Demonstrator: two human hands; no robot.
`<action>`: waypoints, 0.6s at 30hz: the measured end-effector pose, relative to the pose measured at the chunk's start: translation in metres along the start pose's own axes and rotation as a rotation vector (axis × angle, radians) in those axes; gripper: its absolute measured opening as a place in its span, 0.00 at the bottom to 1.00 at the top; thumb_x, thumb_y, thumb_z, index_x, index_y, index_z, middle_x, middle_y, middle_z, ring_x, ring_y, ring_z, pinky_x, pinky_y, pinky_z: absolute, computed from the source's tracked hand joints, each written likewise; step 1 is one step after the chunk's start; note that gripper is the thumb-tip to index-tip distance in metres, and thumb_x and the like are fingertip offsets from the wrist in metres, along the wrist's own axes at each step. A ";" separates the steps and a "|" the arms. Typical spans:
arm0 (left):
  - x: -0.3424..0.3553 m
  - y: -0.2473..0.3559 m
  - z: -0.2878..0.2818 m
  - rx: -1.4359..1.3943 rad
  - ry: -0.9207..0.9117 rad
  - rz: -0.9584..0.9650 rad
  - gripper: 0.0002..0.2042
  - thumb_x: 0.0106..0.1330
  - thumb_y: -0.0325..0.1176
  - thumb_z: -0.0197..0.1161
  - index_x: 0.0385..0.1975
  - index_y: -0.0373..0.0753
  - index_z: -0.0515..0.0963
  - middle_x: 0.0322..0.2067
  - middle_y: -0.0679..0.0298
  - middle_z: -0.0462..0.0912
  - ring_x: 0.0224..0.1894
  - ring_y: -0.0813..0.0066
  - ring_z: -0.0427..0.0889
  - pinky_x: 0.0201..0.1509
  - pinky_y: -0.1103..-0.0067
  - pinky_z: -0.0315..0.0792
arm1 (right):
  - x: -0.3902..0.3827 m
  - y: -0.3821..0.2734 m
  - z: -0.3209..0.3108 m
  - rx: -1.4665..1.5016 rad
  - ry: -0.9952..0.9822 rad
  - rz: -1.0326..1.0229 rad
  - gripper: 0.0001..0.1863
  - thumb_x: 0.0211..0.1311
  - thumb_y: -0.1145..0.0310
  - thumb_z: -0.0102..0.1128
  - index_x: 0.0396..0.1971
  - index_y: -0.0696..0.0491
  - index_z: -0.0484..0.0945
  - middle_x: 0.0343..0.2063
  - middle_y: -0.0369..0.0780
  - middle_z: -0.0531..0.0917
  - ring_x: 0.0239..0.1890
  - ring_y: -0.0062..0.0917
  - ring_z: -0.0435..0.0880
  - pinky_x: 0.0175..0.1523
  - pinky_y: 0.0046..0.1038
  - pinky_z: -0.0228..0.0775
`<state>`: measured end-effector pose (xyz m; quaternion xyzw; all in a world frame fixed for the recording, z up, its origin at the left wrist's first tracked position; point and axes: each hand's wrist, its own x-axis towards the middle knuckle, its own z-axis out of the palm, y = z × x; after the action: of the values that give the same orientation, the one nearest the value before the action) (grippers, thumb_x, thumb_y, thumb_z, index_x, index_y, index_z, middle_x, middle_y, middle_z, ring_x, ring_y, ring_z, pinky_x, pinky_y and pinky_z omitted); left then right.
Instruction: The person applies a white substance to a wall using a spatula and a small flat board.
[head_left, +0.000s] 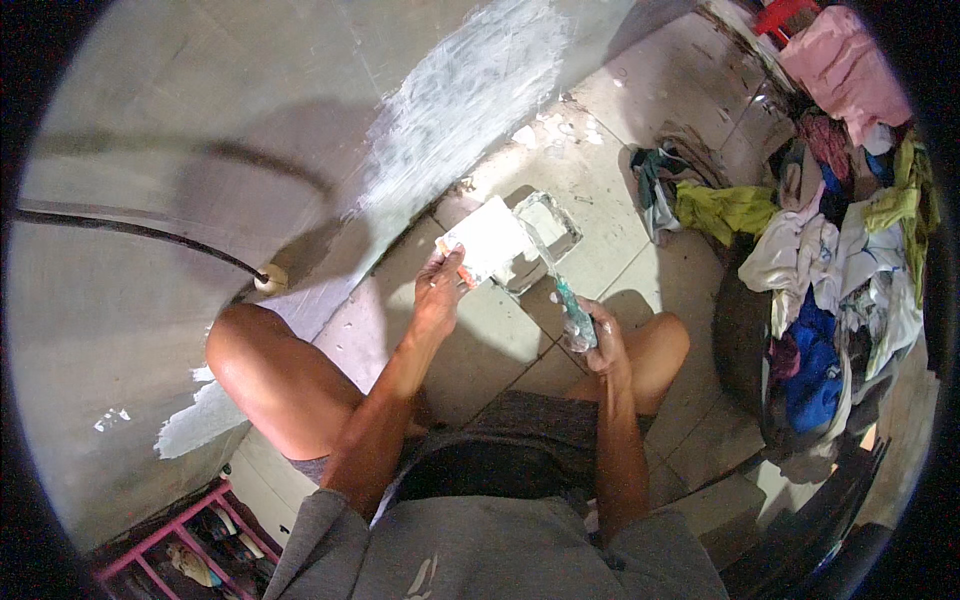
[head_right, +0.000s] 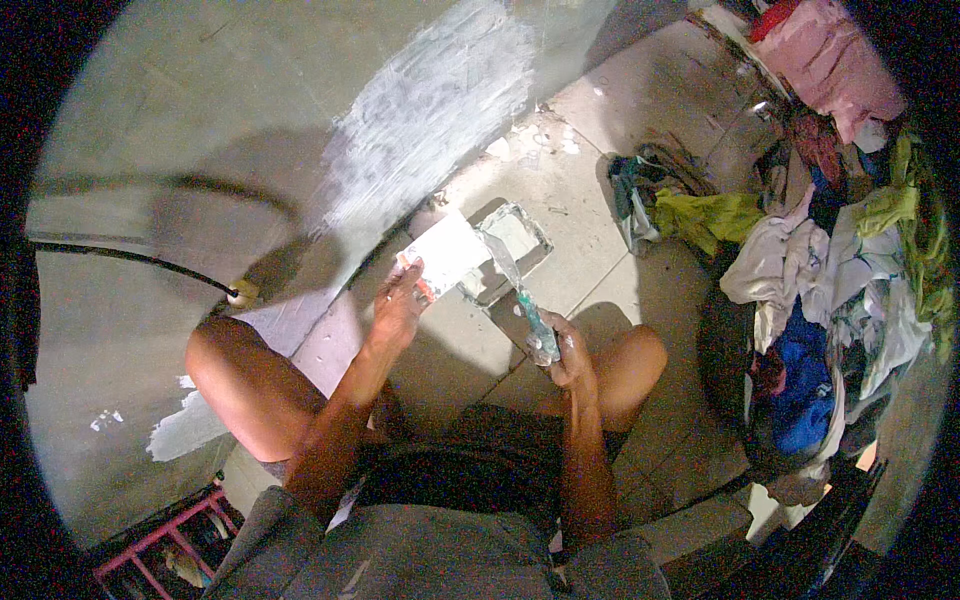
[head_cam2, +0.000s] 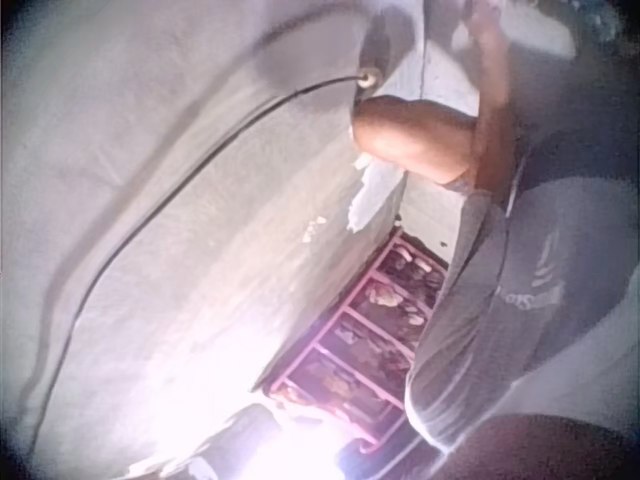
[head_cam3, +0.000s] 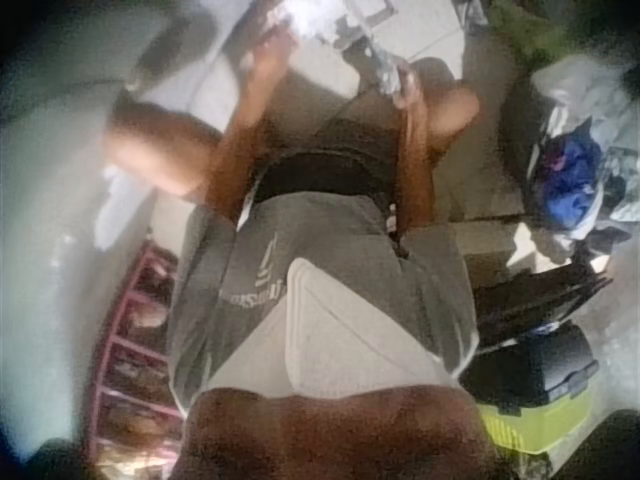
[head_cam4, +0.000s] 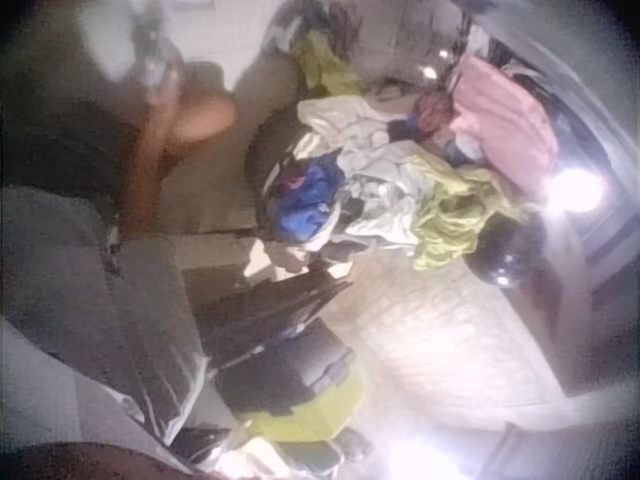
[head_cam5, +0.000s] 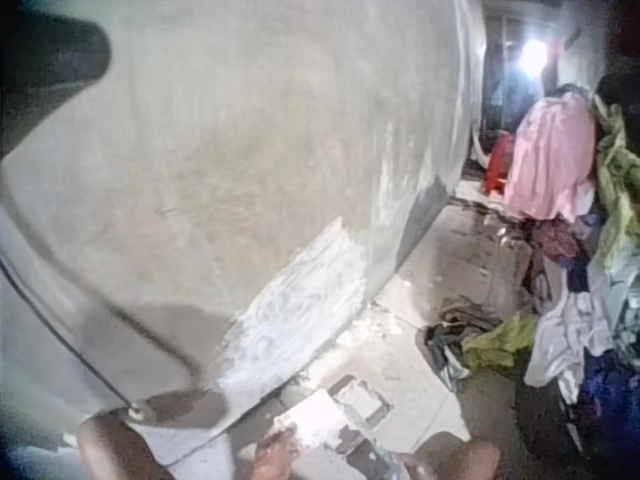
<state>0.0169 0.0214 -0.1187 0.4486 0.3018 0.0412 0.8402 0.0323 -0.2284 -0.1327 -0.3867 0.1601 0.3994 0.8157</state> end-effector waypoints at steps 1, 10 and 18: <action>-0.002 0.002 0.003 -0.013 0.019 -0.012 0.06 0.60 0.35 0.57 0.33 0.43 0.74 0.27 0.71 0.76 0.27 0.82 0.73 0.35 0.79 0.69 | 0.001 0.000 -0.002 -0.008 0.017 -0.003 0.20 0.58 0.61 0.46 0.44 0.60 0.70 0.13 0.32 0.69 0.09 0.14 0.63 0.12 0.15 0.56; -0.001 0.008 0.001 -0.067 0.178 0.006 0.08 0.58 0.36 0.59 0.35 0.43 0.74 0.28 0.70 0.75 0.31 0.80 0.73 0.37 0.78 0.68 | 0.009 0.008 -0.003 -0.273 0.199 -0.234 0.13 0.53 0.63 0.56 0.36 0.54 0.74 0.17 0.29 0.73 0.14 0.13 0.68 0.16 0.16 0.60; -0.002 0.008 0.006 -0.076 0.182 -0.031 0.09 0.58 0.36 0.59 0.36 0.42 0.74 0.27 0.69 0.75 0.29 0.79 0.73 0.35 0.79 0.68 | 0.008 0.013 0.021 -0.593 0.223 -0.418 0.09 0.54 0.70 0.56 0.35 0.53 0.72 0.21 0.30 0.74 0.18 0.11 0.68 0.22 0.16 0.60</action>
<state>0.0195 0.0211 -0.1092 0.4063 0.3820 0.0801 0.8262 0.0265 -0.2039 -0.1300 -0.6715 0.0429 0.2088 0.7096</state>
